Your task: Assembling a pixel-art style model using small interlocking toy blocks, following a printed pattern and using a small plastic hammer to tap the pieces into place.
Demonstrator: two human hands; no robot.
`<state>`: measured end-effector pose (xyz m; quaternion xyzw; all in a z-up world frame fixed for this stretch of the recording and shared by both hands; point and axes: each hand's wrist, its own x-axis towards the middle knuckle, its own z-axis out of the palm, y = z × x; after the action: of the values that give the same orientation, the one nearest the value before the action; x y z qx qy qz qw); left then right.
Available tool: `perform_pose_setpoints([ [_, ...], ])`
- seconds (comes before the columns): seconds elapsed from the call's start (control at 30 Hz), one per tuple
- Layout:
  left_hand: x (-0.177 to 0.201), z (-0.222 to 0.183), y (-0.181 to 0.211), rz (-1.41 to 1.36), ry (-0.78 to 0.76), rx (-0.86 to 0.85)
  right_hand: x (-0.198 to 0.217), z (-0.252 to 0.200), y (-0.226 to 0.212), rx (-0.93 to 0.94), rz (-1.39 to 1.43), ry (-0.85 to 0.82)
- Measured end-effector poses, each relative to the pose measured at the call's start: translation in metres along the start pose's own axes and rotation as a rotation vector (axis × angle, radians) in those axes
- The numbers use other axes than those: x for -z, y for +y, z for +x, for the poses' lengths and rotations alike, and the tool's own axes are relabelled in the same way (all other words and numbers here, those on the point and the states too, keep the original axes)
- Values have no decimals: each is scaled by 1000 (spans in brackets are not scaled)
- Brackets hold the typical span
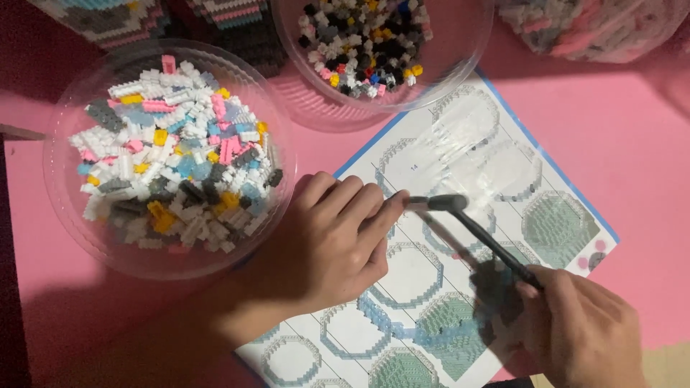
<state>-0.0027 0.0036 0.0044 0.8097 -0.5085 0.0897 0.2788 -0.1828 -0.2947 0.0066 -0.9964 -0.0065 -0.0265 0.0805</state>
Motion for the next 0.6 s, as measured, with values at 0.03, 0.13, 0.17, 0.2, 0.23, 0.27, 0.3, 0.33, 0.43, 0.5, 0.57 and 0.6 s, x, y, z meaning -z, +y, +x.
perform_pose_setpoints([
  [0.03, 0, 1, 0, 0, 1, -2, 2, -1, -2, -2, -1, 1],
  [0.13, 1, -1, 0, 23, 3, -4, 5, -3, -8, -50, 160, 182],
  [0.17, 2, -2, 1, 18, -1, 0, 4, -1, -9, -45, 122, 129],
  [0.2, 2, -1, 0, 13, 1, -3, 5, -1, -11, -41, 77, 84],
  [0.23, 2, 0, 0, 12, 3, -6, 5, -2, -12, -43, 75, 86],
  [0.27, 2, 1, 0, 14, -12, -1, 4, -3, -12, -73, 98, 111],
  [0.3, 1, 1, 0, 16, -28, 3, 3, -5, -10, -102, 120, 137],
  [0.33, 2, 0, 0, 17, -32, 11, 1, -6, -8, -99, 126, 132],
  [0.43, 2, -1, 0, -30, 13, 7, -4, -9, -2, 14, 171, 243],
  [0.5, 3, 1, 0, -3, -11, 5, -8, -5, 0, -58, 29, 52],
  [0.57, 3, 1, -2, -5, 6, -2, -4, -7, -4, -92, 112, 116],
  [0.6, 3, 1, -1, -13, 17, -11, -2, -9, -6, -133, 194, 174],
])
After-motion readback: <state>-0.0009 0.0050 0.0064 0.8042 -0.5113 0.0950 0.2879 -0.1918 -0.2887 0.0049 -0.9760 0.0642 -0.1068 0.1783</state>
